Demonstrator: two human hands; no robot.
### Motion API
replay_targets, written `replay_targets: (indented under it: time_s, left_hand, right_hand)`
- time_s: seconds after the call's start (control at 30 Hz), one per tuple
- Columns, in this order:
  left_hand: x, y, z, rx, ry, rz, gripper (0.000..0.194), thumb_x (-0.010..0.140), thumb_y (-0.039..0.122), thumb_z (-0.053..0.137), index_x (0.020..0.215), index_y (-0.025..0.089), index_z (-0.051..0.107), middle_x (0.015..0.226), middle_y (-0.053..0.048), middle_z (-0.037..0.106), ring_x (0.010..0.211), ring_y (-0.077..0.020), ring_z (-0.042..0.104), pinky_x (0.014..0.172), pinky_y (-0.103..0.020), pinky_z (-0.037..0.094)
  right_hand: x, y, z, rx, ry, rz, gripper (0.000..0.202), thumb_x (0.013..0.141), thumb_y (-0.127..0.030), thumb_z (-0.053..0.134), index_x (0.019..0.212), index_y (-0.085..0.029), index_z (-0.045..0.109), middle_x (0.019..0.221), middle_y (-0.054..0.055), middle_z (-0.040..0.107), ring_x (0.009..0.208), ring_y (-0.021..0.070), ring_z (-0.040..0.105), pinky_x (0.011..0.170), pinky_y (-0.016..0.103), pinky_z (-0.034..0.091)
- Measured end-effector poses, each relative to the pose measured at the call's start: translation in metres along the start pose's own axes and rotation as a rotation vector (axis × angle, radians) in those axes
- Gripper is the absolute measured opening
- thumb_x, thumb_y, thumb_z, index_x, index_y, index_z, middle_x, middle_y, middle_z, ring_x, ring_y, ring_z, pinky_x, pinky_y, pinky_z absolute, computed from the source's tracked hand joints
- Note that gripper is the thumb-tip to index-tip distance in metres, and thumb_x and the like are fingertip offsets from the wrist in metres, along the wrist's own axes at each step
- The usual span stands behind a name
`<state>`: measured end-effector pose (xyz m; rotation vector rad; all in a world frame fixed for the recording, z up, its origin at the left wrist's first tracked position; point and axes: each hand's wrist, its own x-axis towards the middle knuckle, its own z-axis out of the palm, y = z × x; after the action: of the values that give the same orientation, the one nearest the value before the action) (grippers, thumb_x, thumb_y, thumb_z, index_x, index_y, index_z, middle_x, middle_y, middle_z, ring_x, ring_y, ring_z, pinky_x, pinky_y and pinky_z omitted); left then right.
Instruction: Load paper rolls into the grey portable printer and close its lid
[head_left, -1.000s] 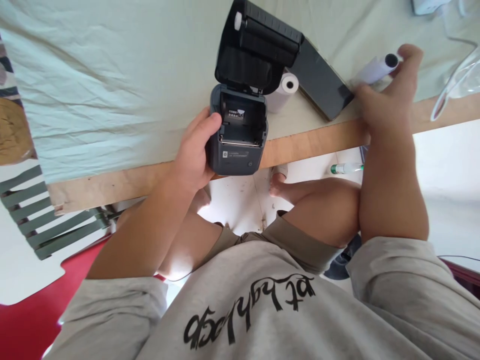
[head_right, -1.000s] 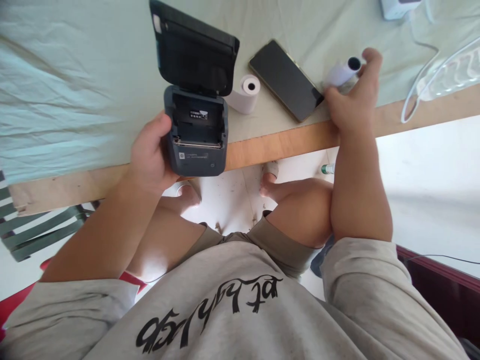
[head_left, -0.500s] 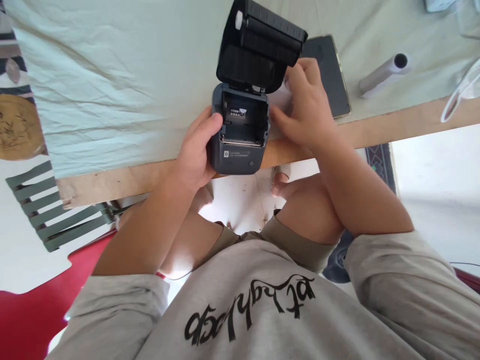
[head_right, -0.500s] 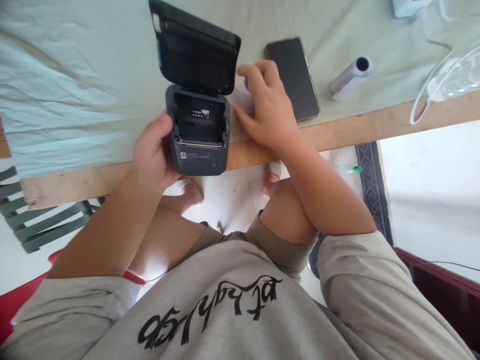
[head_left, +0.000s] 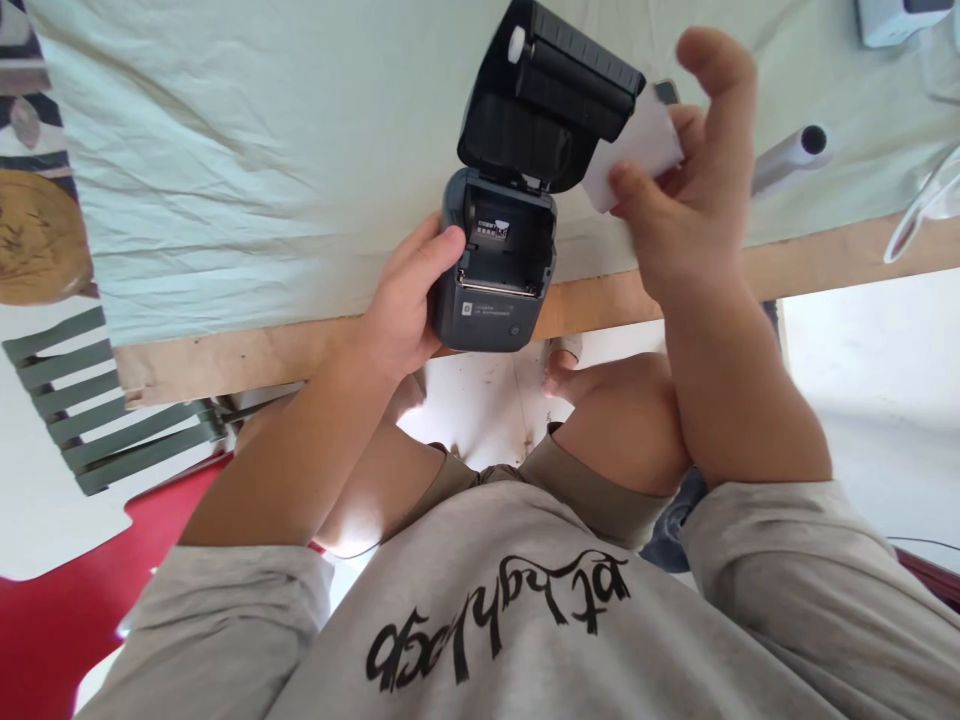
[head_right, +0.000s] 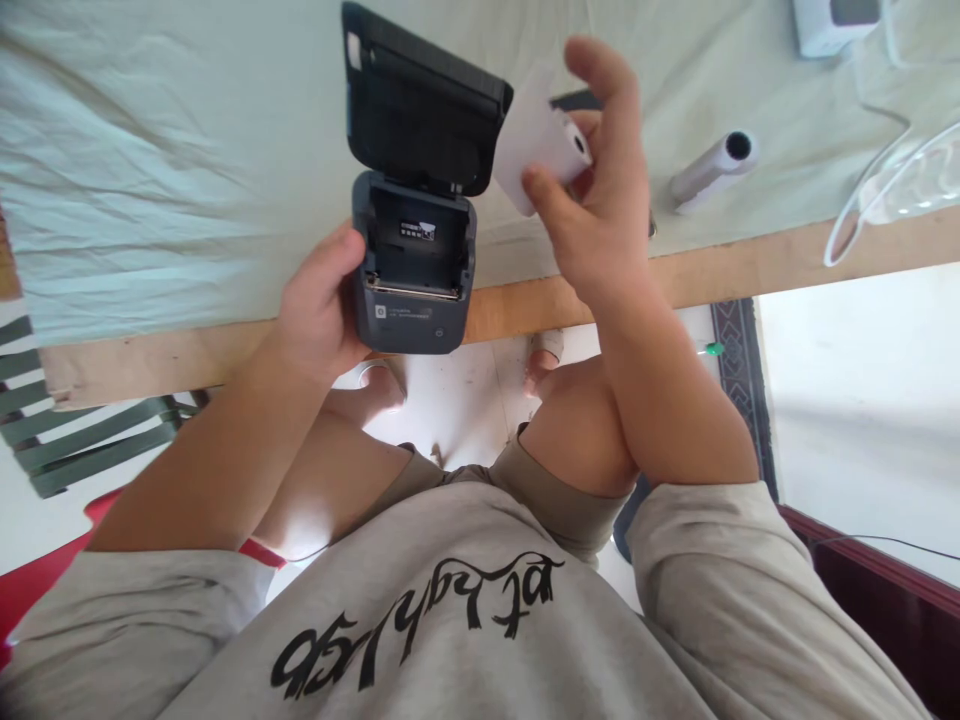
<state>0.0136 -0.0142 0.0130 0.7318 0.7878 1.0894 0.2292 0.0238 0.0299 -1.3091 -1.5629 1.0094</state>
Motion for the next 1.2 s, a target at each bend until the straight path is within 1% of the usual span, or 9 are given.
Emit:
replay_targets:
  time_s: [0.1, 0.2, 0.3, 0.43, 0.57, 0.73, 0.93, 1.1, 1.2]
  left_hand:
    - [0.000, -0.001, 0.000, 0.007, -0.008, 0.005, 0.026, 0.085, 0.044, 0.057, 0.093, 0.020, 0.061, 0.084, -0.004, 0.066, 0.096, -0.0253, 0.066, 0.071, -0.033, 0.052]
    - [0.001, -0.001, 0.000, 0.024, 0.000, 0.017, 0.025, 0.085, 0.045, 0.056, 0.092, 0.021, 0.062, 0.085, -0.004, 0.066, 0.097, -0.0247, 0.066, 0.072, -0.033, 0.053]
    - [0.001, -0.001, -0.001, 0.012, -0.005, 0.017, 0.024, 0.087, 0.043, 0.053, 0.091, 0.021, 0.063, 0.085, -0.003, 0.066, 0.084, -0.0206, 0.068, 0.063, -0.029, 0.052]
    - [0.002, -0.002, -0.001, -0.035, -0.030, 0.034, 0.022, 0.089, 0.037, 0.051, 0.090, 0.019, 0.064, 0.080, -0.002, 0.066, 0.072, -0.0159, 0.067, 0.057, -0.026, 0.050]
    - [0.002, -0.002, -0.001, -0.032, -0.021, 0.040, 0.022, 0.089, 0.037, 0.051, 0.090, 0.020, 0.064, 0.079, -0.001, 0.065, 0.077, -0.0172, 0.067, 0.057, -0.026, 0.050]
    - [0.001, -0.001, -0.001, -0.014, -0.028, 0.016, 0.024, 0.086, 0.042, 0.055, 0.091, 0.019, 0.062, 0.082, -0.003, 0.065, 0.088, -0.0222, 0.068, 0.068, -0.032, 0.054]
    - [0.003, -0.002, -0.002, -0.009, -0.015, 0.023, 0.025, 0.086, 0.042, 0.056, 0.091, 0.019, 0.063, 0.081, -0.002, 0.064, 0.081, -0.0204, 0.068, 0.058, -0.028, 0.049]
    - [0.004, -0.006, -0.005, -0.032, -0.055, 0.055, 0.024, 0.088, 0.039, 0.053, 0.092, 0.019, 0.064, 0.077, -0.001, 0.064, 0.075, -0.0186, 0.068, 0.055, -0.027, 0.050]
    - [0.005, -0.006, -0.006, -0.030, -0.060, 0.052, 0.024, 0.088, 0.040, 0.053, 0.093, 0.018, 0.063, 0.077, -0.001, 0.063, 0.077, -0.0187, 0.068, 0.057, -0.027, 0.051]
  right_hand:
    - [0.000, 0.000, -0.003, 0.394, 0.093, 0.030, 0.053, 0.077, -0.022, 0.057, 0.121, -0.045, 0.038, 0.106, -0.006, 0.055, 0.091, 0.0170, 0.056, 0.071, 0.033, 0.052]
    - [0.006, 0.008, -0.003, 0.543, 0.057, 0.181, 0.041, 0.068, -0.026, 0.063, 0.104, -0.037, 0.048, 0.101, -0.005, 0.058, 0.091, 0.0178, 0.058, 0.076, 0.037, 0.055]
    - [0.010, 0.013, 0.000, 0.559, 0.046, 0.229, 0.025, 0.066, -0.029, 0.062, 0.087, -0.029, 0.048, 0.095, -0.002, 0.060, 0.086, 0.0172, 0.058, 0.078, 0.037, 0.055]
    - [0.007, 0.010, 0.003, 0.531, 0.037, 0.215, 0.034, 0.066, -0.030, 0.062, 0.097, -0.036, 0.048, 0.104, -0.006, 0.060, 0.094, 0.0174, 0.061, 0.079, 0.035, 0.056]
    - [0.007, 0.010, 0.002, 0.523, 0.044, 0.258, 0.045, 0.068, -0.030, 0.055, 0.111, -0.041, 0.045, 0.113, -0.006, 0.060, 0.101, 0.0184, 0.062, 0.085, 0.037, 0.055]
    - [0.015, 0.024, 0.004, 0.495, 0.038, 0.305, 0.029, 0.068, -0.040, 0.054, 0.096, -0.032, 0.049, 0.106, 0.001, 0.063, 0.108, 0.0231, 0.060, 0.081, 0.038, 0.054]
    - [0.009, 0.017, 0.009, 0.592, 0.035, 0.282, 0.048, 0.061, -0.030, 0.070, 0.104, -0.037, 0.052, 0.096, -0.006, 0.061, 0.083, 0.0142, 0.059, 0.071, 0.031, 0.054]
    - [0.002, -0.003, 0.009, 0.767, 0.002, 0.405, 0.021, 0.073, -0.031, 0.065, 0.091, -0.027, 0.056, 0.092, -0.002, 0.061, 0.091, 0.0146, 0.060, 0.071, 0.026, 0.055]
    - [0.006, 0.001, 0.009, 0.759, 0.086, 0.495, 0.021, 0.070, -0.035, 0.064, 0.086, -0.023, 0.059, 0.086, 0.001, 0.059, 0.078, 0.0127, 0.059, 0.055, 0.022, 0.050]
